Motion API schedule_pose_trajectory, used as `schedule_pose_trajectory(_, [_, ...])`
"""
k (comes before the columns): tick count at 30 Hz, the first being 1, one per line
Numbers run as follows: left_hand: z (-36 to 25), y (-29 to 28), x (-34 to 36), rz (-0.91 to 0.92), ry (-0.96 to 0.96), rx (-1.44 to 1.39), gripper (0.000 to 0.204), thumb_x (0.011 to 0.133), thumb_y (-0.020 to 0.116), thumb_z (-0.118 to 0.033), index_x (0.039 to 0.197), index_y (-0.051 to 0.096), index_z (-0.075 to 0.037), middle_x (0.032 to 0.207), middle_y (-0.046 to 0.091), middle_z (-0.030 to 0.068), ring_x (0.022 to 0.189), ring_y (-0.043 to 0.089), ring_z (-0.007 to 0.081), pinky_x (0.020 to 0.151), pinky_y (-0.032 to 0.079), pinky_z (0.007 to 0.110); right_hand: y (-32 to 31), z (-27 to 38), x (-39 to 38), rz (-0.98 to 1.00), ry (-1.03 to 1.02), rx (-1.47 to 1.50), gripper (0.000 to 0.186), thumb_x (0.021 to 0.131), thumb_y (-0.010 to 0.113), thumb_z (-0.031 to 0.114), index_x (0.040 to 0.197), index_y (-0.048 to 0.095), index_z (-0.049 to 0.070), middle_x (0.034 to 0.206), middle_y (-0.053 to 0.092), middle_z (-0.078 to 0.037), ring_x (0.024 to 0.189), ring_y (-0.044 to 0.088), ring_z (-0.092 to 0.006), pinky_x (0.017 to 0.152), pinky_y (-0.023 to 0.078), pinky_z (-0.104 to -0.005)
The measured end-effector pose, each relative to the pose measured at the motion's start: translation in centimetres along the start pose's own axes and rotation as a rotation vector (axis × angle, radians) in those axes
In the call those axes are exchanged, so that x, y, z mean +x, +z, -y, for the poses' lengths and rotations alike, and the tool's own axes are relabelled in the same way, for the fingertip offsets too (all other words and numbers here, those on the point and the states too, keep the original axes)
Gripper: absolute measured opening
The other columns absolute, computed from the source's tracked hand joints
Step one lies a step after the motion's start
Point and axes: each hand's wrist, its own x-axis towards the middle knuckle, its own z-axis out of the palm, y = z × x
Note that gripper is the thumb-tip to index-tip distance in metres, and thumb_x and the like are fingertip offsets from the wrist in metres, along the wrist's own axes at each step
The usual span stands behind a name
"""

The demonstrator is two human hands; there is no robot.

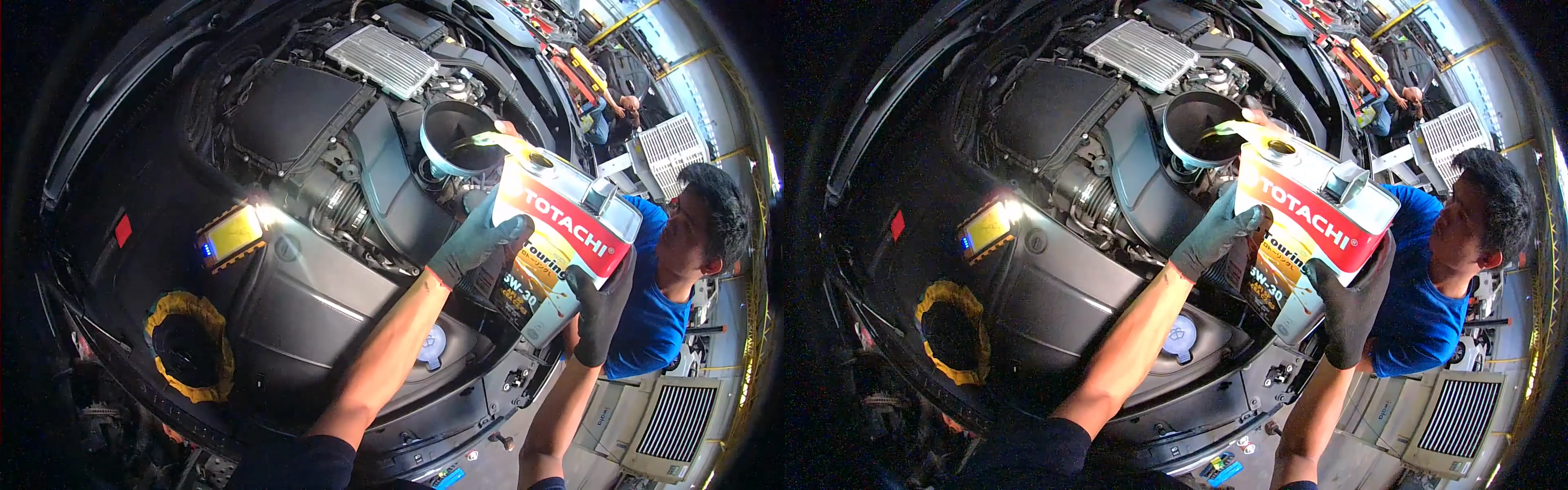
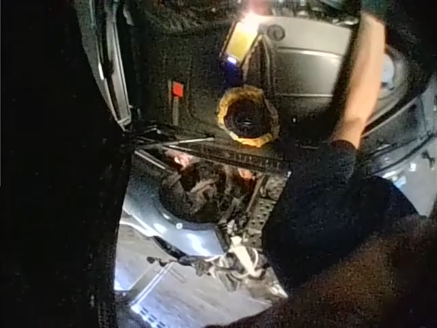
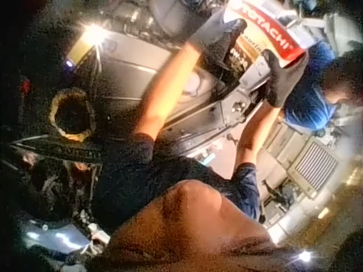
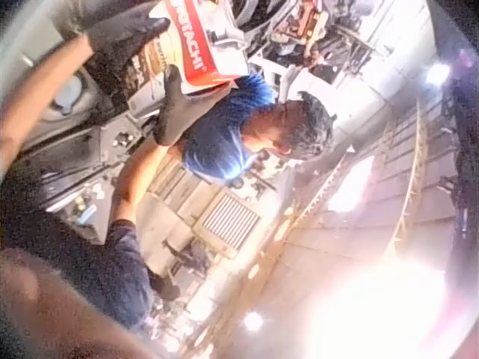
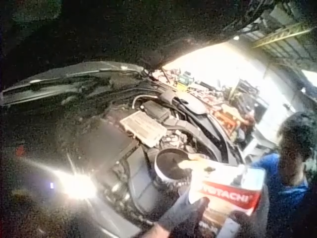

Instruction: Replace the oil filter and fill the engine with new motor oil.

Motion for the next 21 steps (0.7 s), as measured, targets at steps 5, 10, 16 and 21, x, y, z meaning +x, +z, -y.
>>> schedule_pose_trajectory(5, [-0.42, 0.13, -0.01, 0.035, 0.026, -0.026, 0.073, 0.091, 0.074, -0.038, 0.145, 0.039, -0.004, 0.131, 0.056, 0.0043, 0.116, 0.052, 0.0123, 0.1, 0.044, 0.03, 0.02, -0.13, 0.11, 0.013, 0.0, -0.002, 0.087, 0.062, 0.073, 0.0, 0.142, 0.039, -0.002, 0.128, 0.057, -0.015, 0.116, 0.058, -0.0223, 0.105, 0.043, -0.0369])
schedule_pose_trajectory(10, [0.06, 0.15, -0.04, -0.008, 0.011, -0.044, 0.066, 0.093, 0.072, -0.032, 0.144, 0.039, -0.005, 0.119, 0.059, 0.0013, 0.105, 0.056, 0.0095, 0.092, 0.047, 0.027, -0.41, -0.64, 0.14, -0.008, -0.046, -0.101, 0.088, 0.061, 0.073, 0.001, 0.142, 0.039, -0.002, 0.13, 0.055, -0.014, 0.118, 0.056, -0.0224, 0.106, 0.042, -0.0372])
schedule_pose_trajectory(16, [0.17, 0.03, 0.14, 0.013, 0.029, -0.032, 0.062, 0.093, 0.072, -0.031, 0.14, 0.041, -0.005, 0.101, 0.059, -0.0031, 0.089, 0.054, 0.0055, 0.08, 0.045, 0.022, -0.23, -0.76, -0.1, -0.022, 0.006, -0.026, 0.094, 0.058, 0.078, 0.007, 0.143, 0.038, -0.001, 0.131, 0.053, -0.014, 0.12, 0.054, -0.0224, 0.108, 0.04, -0.038])
schedule_pose_trajectory(21, [-0.41, 0.23, 0.08, 0.006, 0.019, 0.007, 0.063, 0.092, 0.073, -0.033, 0.139, 0.042, -0.005, 0.104, 0.06, -0.0017, 0.093, 0.055, 0.0065, 0.083, 0.047, 0.024, -0.25, -0.9, -0.2, -0.027, -0.001, -0.01, 0.094, 0.058, 0.078, 0.009, 0.143, 0.038, -0.001, 0.13, 0.054, -0.014, 0.119, 0.054, -0.0226, 0.107, 0.041, -0.038])
